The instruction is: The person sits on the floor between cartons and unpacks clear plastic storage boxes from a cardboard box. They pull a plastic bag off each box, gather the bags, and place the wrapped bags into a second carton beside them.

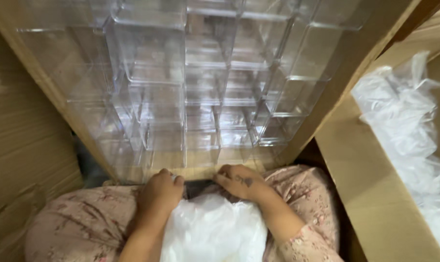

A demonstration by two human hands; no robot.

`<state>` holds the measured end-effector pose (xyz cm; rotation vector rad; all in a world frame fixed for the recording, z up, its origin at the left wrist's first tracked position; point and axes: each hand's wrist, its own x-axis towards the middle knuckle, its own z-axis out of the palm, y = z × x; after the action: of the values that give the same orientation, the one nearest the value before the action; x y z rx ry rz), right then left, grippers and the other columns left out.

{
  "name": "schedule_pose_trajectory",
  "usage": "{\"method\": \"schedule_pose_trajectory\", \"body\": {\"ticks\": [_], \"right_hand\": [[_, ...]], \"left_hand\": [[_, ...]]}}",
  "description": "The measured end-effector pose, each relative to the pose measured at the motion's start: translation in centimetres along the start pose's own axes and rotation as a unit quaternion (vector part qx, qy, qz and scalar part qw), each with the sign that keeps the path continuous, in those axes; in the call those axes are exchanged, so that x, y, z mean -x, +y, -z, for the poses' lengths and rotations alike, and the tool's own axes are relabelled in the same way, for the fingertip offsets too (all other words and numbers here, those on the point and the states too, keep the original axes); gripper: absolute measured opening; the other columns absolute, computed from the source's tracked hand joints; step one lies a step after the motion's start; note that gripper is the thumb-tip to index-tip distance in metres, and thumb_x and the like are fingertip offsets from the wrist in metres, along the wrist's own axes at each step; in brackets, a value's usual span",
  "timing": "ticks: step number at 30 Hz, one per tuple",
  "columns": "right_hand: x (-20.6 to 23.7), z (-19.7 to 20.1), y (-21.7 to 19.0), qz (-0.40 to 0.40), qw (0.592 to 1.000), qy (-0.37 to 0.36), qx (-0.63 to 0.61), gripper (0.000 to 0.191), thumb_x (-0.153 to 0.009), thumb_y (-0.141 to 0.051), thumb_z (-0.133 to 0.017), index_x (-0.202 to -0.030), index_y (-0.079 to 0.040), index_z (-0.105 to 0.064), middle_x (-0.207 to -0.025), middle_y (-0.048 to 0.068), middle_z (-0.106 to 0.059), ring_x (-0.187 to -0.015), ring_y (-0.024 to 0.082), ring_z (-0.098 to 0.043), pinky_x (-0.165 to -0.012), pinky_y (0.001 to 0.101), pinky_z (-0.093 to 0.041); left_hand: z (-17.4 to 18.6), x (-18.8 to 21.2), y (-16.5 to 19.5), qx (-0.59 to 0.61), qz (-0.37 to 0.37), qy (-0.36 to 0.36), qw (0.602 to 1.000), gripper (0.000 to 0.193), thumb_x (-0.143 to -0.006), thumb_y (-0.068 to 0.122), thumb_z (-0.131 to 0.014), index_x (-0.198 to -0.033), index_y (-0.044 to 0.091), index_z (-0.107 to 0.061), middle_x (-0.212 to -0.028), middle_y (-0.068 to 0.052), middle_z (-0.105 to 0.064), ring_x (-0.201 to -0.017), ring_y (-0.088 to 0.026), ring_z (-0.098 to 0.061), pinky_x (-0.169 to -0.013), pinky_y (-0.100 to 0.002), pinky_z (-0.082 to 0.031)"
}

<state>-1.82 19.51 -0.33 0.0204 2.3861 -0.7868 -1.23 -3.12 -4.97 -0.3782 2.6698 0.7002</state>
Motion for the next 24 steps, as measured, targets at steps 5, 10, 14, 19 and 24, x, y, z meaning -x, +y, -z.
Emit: {"method": "schedule_pose_trajectory", "body": {"ticks": [5,10,14,19,24], "right_hand": [[-1.5,-0.8,0.7,0.050,0.993,0.089,-0.060,0.041,-0.087,-0.025,-0.063,-0.123,-0.004,-0.066,-0.079,0.019,-0.078,-0.070,0.024,-0.075,-0.069,0.0349,-0.058],[-0.7,0.7,2.7,0.005,0.932,0.252,-0.261,0.041,-0.084,-0.006,-0.064,-0.125,-0.001,-0.065,-0.094,0.015,-0.078,-0.071,0.020,-0.077,-0.059,0.0308,-0.061],[0.7,1.4,4.2,0.046,0.875,0.295,-0.381,0.043,-0.089,-0.002,-0.058,-0.132,0.002,-0.057,-0.099,0.017,-0.076,-0.073,0.020,-0.075,-0.055,0.0297,-0.058],[0.6,1.4,4.9,0.099,0.832,0.311,-0.449,0.042,-0.090,0.000,-0.054,-0.132,0.003,-0.055,-0.100,0.017,-0.075,-0.073,0.019,-0.073,-0.056,0.0298,-0.059],[-0.4,1.4,5.1,0.110,0.834,0.298,-0.451,0.042,-0.091,0.001,-0.052,-0.133,0.002,-0.055,-0.101,0.015,-0.074,-0.075,0.018,-0.071,-0.059,0.0292,-0.059]], "left_hand": [[-0.1,-1.1,-0.1,-0.058,0.026,-0.095,0.993,0.041,-0.094,0.037,-0.050,-0.113,0.007,-0.072,-0.125,-0.018,-0.068,-0.116,-0.042,-0.064,-0.102,-0.054,-0.049],[0.4,0.2,0.8,-0.067,-0.003,-0.085,0.994,0.034,-0.089,0.031,-0.060,-0.113,0.009,-0.072,-0.122,-0.017,-0.070,-0.116,-0.038,-0.065,-0.098,-0.051,-0.052],[0.0,0.9,1.5,-0.097,-0.011,-0.085,0.992,0.028,-0.089,0.022,-0.062,-0.112,0.010,-0.074,-0.121,-0.017,-0.071,-0.114,-0.038,-0.068,-0.095,-0.050,-0.055],[-3.6,-1.7,0.6,0.162,0.024,-0.120,0.979,0.042,-0.088,0.036,-0.069,-0.114,0.003,-0.070,-0.113,-0.019,-0.070,-0.106,-0.037,-0.068,-0.092,-0.049,-0.054],[-7.3,-6.5,-0.5,0.742,0.099,-0.077,0.659,0.038,-0.084,0.028,-0.068,-0.111,0.002,-0.069,-0.099,-0.014,-0.069,-0.092,-0.035,-0.067,-0.080,-0.047,-0.058]]}}
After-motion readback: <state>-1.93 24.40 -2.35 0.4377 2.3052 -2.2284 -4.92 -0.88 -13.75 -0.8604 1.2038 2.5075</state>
